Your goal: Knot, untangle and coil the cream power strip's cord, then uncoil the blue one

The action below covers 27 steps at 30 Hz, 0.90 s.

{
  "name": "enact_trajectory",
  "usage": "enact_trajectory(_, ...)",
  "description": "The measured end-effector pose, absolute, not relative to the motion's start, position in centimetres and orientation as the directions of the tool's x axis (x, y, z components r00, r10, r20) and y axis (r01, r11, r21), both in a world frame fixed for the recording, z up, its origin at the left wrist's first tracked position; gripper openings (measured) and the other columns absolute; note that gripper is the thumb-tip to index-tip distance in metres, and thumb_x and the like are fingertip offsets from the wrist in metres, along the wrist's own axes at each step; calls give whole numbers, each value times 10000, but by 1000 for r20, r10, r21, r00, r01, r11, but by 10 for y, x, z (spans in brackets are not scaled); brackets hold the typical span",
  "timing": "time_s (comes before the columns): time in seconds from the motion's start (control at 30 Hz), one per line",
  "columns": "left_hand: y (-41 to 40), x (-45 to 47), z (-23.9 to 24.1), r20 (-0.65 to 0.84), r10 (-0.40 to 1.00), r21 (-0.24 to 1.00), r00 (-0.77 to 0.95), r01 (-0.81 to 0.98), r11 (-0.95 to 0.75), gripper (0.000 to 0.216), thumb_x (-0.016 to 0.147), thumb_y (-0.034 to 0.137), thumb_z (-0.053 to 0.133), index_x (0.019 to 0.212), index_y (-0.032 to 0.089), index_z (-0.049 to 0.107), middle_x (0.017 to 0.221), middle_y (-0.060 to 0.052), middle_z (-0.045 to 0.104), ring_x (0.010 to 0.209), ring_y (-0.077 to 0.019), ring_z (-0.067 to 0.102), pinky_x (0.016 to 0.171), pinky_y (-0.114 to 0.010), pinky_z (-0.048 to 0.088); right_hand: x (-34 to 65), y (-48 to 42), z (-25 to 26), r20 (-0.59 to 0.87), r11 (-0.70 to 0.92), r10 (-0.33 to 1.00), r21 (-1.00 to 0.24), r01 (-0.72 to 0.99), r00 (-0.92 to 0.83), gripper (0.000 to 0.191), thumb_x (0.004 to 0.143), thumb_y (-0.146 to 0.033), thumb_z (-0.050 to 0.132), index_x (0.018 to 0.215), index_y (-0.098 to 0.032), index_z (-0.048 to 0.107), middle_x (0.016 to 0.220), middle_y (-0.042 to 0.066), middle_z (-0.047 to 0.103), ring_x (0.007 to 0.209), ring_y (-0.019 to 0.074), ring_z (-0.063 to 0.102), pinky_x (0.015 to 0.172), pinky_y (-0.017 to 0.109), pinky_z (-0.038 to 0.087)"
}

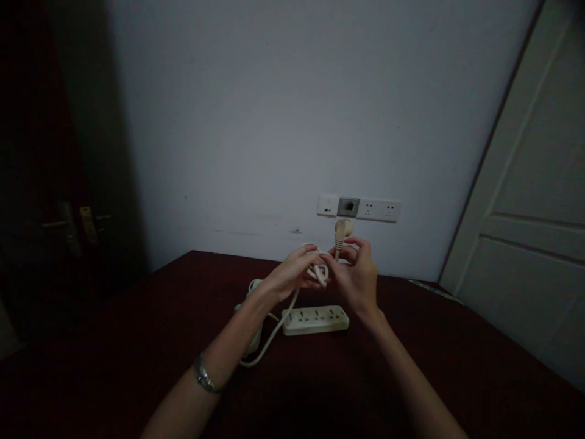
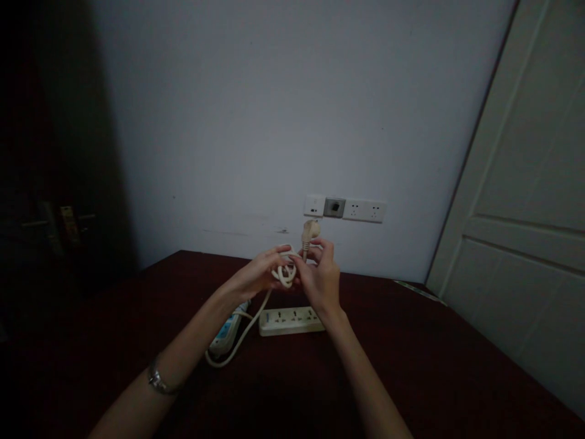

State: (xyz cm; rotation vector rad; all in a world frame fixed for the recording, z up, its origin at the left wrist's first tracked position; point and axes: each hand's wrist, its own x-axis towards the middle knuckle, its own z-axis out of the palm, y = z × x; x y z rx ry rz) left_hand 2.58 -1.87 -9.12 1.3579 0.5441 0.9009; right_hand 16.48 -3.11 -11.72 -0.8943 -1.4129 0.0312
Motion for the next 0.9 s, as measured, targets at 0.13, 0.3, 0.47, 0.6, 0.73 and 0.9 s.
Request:
enact_trajectory(0.13, -13, 23, -90, 178, 718, 957, 673, -287, 31, 509, 593, 37, 470, 1097, 107, 493, 879, -87, 638, 656, -144, 648, 655, -277, 511, 170, -25, -114, 770, 725, 601, -638, 259, 216, 467, 684, -376, 689, 991, -232, 368, 754, -4, 630, 671, 162, 634, 646, 301, 523)
enact_trajectory(0.3, -9, 23, -95, 171, 703, 967, 691, -256, 17, 481, 607, 40, 506, 1083, 104, 535, 833, -94, 639, 702, -186, 656, 630, -297, 517, 175, -17, -117, 685, 698, 691, -715, 32, 230, 500, 635, -329, 734, 951, -235, 359, 737, -27, 628, 620, 142, 632, 607, 279, 522)
enact_trajectory(0.47, -4, 25, -102, 179, 723, 971, 668, -239, -19, 390, 702, 89, 504, 1092, 110, 516, 766, -72, 631, 639, -177, 648, 577, -307, 530, 182, -8, -123, 620, 651, 745, -757, -62, 248, 536, 619, -335, 746, 982, -227, 367, 737, -19, 655, 635, 151, 645, 633, 290, 516)
enact_trajectory(0.6, 4, 26, -107, 178, 756, 966, 630, -258, -12, 358, 742, 79, 467, 1097, 90, 513, 795, -85, 630, 603, -163, 643, 564, -295, 537, 185, -2, -127, 611, 631, 763, -775, -41, 211, 496, 659, -385, 708, 1000, -220, 388, 712, -9, 668, 641, 157, 640, 651, 305, 506)
enact_trajectory(0.73, 16, 27, -114, 156, 808, 970, 568, -244, -16, 322, 772, 80, 433, 1085, 80, 514, 794, -82, 618, 562, -146, 629, 540, -293, 543, 184, 4, -131, 599, 624, 769, -778, -64, 224, 468, 623, -381, 735, 947, -211, 443, 748, 3, 683, 722, 167, 643, 741, 330, 486)
enact_trajectory(0.9, 27, 28, -123, 219, 834, 969, 507, -210, -126, 281, 804, 116, 429, 1070, 87, 516, 776, -66, 608, 477, -111, 578, 459, -276, 530, 183, 6, -131, 495, 532, 846, -808, -252, 198, 357, 669, -495, 669, 820, -207, 522, 698, 2, 674, 737, 167, 644, 756, 322, 475)
